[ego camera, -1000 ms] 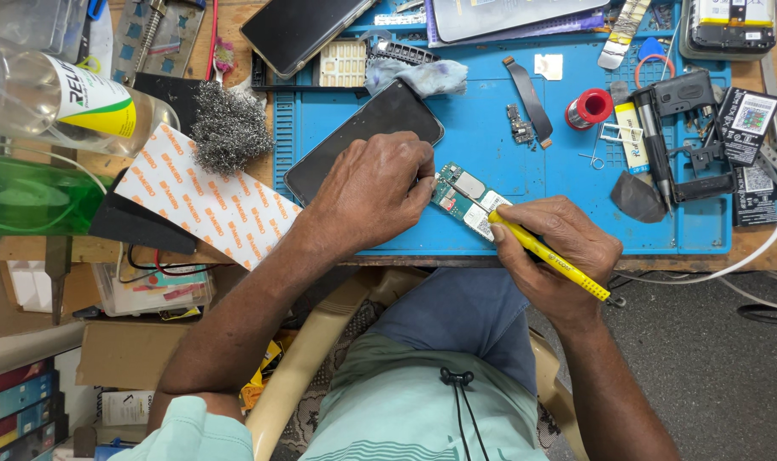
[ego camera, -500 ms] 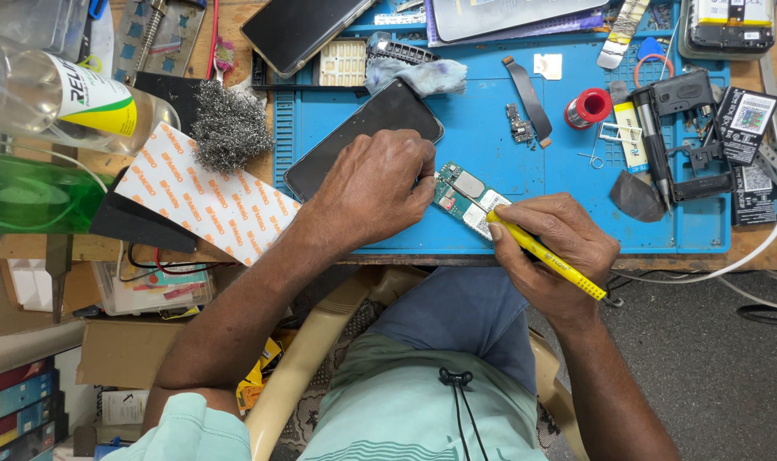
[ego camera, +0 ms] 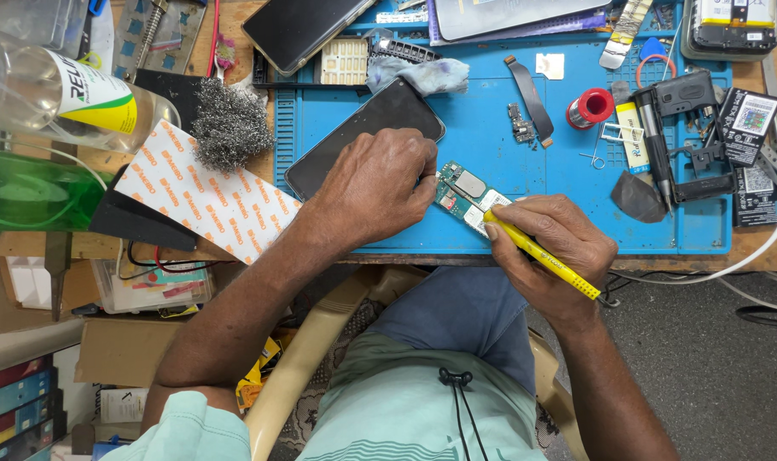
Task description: The person applies solder paste from a syringe onto a disassembled phone motherboard on a blue repair mat, then solders the board with a yellow soldering iron, steadying the board with the other hand. They briefly clean the iron tip on a steel wool pad and continue soldering different points on the board.
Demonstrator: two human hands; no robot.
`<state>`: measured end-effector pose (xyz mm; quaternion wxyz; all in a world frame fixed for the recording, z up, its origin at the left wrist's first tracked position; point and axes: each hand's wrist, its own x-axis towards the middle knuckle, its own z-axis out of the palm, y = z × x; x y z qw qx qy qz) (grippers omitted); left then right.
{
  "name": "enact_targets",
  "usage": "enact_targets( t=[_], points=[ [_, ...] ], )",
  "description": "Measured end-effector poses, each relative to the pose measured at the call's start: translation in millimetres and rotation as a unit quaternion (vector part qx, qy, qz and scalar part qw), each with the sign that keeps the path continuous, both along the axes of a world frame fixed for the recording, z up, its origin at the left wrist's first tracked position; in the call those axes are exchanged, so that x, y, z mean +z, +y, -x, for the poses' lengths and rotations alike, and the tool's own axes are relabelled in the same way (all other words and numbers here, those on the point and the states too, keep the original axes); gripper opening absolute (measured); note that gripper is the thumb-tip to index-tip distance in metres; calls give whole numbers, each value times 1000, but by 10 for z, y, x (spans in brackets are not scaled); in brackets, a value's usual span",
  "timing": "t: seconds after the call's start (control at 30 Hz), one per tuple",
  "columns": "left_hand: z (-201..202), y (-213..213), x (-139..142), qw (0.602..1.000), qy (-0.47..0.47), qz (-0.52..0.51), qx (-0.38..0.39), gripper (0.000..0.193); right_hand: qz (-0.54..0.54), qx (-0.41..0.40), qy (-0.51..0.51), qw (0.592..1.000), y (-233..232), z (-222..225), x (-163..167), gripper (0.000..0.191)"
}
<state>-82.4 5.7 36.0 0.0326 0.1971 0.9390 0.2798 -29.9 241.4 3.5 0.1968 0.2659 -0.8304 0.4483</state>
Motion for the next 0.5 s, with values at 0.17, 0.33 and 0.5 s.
enact_targets(
  t=[0.17,0.33,0.5],
  points=[
    [-5,2,12,1000,5,-1,-1,13,-7,3,-4,1000,-5,3,6,21],
    [-4,-3,14,1000,15,-10,-3,13,-18,1,1,1000,-10,13,11,21],
    [-4,-4,8,1000,18,-12,-3,13,-14,2,-3,1000,-12,13,11,21]
  ],
)
